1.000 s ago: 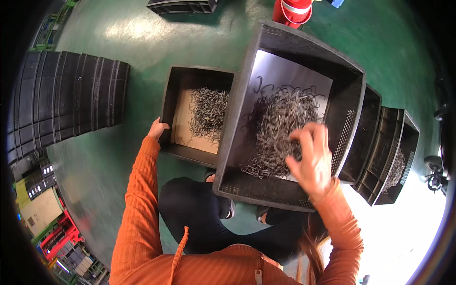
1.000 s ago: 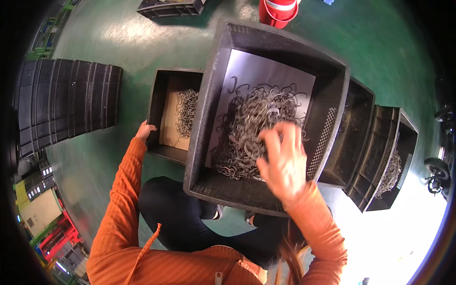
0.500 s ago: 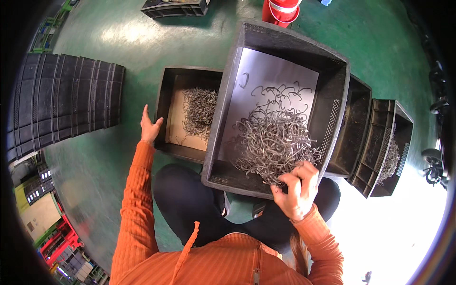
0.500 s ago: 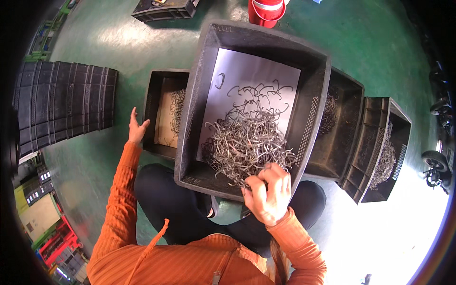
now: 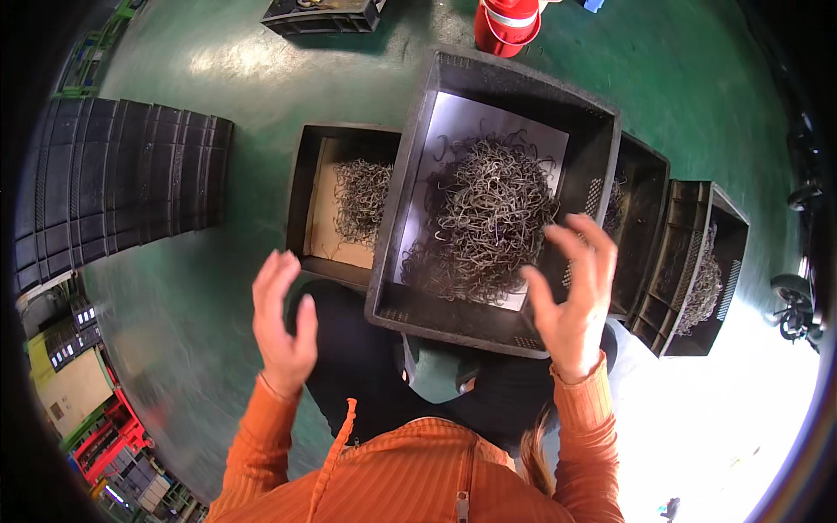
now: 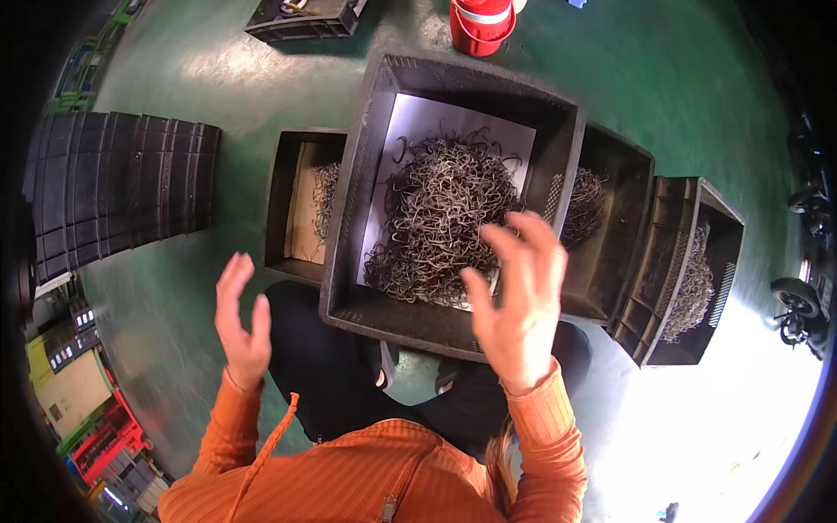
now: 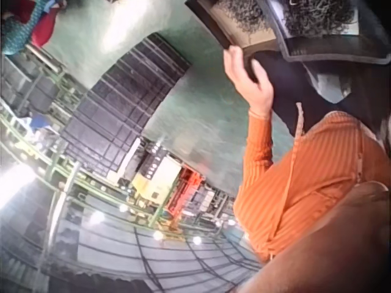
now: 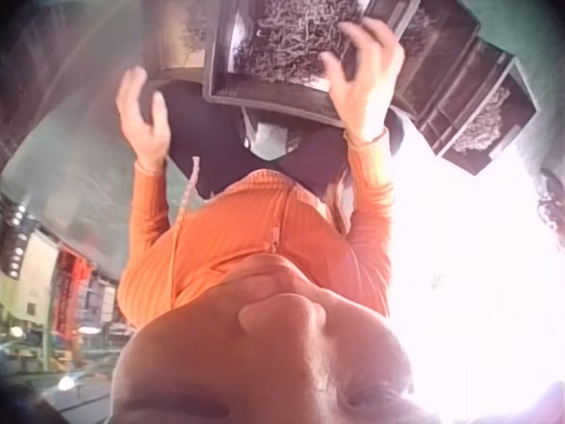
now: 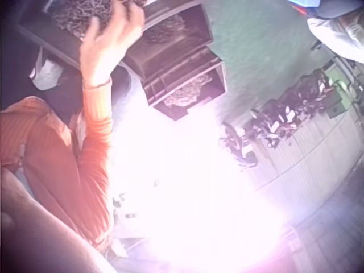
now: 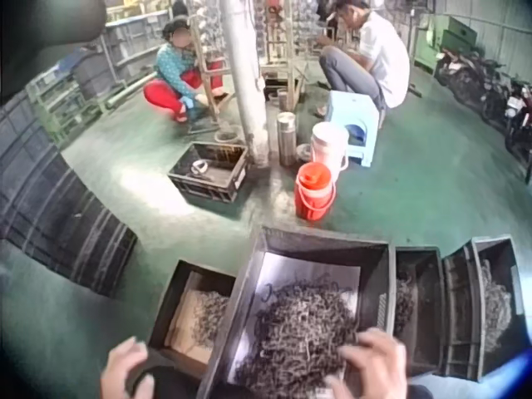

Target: The person attaches metal plates to wire hooks, transfers wire hooks into a plastic crate, and empties the crate onto a worktable. Then, the person retrieves an empty crate from a stack.

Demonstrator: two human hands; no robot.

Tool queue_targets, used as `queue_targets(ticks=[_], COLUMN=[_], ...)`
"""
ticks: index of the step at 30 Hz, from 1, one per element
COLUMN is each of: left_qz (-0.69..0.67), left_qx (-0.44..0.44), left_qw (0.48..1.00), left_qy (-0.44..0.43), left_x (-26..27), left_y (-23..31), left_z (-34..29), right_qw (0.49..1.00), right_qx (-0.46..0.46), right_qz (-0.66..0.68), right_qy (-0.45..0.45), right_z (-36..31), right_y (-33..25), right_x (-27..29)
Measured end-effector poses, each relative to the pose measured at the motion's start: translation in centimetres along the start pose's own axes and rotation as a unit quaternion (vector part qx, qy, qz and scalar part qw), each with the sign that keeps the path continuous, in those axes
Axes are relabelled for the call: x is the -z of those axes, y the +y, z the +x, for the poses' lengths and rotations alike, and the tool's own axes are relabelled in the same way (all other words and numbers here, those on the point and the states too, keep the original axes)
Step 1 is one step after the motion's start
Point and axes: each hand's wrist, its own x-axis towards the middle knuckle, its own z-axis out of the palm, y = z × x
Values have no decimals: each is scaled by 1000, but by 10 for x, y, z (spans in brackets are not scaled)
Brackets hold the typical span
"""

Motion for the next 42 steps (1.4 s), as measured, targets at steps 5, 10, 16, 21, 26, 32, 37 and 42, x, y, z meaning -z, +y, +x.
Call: queue_targets(ticks=[5,10,16,21,26,32,37,42], left_qz=[125,125,162,178,200,234,244,254], left_qx=[58,105,153,159,169,160,148,145], left_qw=[987,978,952,939,918,893,885,879], left_qy=[-83,-129,-208,-248,-299,-349,-367,-376], left_x=[7,32,58,66,69,63,55,52], left_y=[28,47,58,78,97,106,110,113], left_z=[-48,-65,-96,-123,-148,-171,-177,-172], right_qw=[956,972,983,957,990,996,985,984], right_qx=[-270,-226,-176,-218,-99,-88,-167,-170], right_qz=[115,-9,18,-17,-18,19,45,33], right_qy=[-1,67,-43,-189,-95,-23,17,30], right_z=[-40,-37,48,64,17,0,11,17], right_y=[49,41,36,32,-20,-35,-23,-8], right_x=[-8,-18,-57,-75,-56,-34,-37,-47])
